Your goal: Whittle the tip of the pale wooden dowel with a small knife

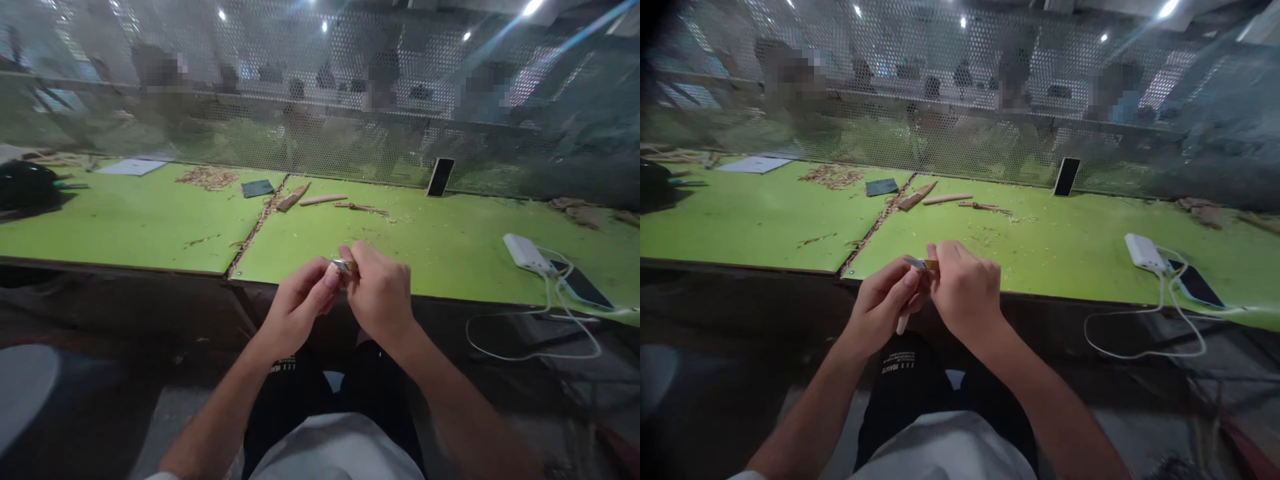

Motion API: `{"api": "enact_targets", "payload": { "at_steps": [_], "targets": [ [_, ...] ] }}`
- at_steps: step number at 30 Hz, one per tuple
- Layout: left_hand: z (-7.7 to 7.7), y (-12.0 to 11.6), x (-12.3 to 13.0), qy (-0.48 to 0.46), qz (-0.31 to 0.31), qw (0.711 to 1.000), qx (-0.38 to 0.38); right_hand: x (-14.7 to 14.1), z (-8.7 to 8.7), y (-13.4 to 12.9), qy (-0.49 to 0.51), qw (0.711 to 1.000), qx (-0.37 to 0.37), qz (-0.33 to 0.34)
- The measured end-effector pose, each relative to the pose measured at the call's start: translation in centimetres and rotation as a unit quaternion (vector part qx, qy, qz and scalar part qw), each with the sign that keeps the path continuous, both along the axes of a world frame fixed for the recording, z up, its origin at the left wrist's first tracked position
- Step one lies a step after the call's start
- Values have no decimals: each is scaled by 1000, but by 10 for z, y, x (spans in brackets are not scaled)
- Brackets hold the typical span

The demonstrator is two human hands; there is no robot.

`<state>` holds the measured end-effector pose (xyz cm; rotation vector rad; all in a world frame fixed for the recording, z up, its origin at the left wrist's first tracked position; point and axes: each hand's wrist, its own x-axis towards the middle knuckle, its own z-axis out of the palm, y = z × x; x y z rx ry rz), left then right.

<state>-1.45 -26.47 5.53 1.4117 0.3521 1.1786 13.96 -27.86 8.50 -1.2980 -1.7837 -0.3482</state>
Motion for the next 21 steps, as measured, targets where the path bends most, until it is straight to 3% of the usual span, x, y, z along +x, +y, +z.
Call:
{"api": "enact_targets", "payload": {
  "at_steps": [3, 6, 8, 14, 21],
  "targets": [
    [-3, -6, 3, -7, -15, 1000, -15, 6, 5, -7, 139, 982, -70, 104],
    [-6, -10, 7, -2, -29, 999, -38, 12, 12, -17, 277, 921, -147, 229],
    [-9, -12, 8, -3, -27, 999, -36, 13, 15, -24, 307, 898, -169, 266],
    [-16, -15, 11, 33, 22, 999, -8, 11, 14, -38, 346, 895, -174, 220],
    [-27, -17, 14, 68, 40, 997, 22, 5, 3, -42, 517, 791, -248, 212]
  ]
}}
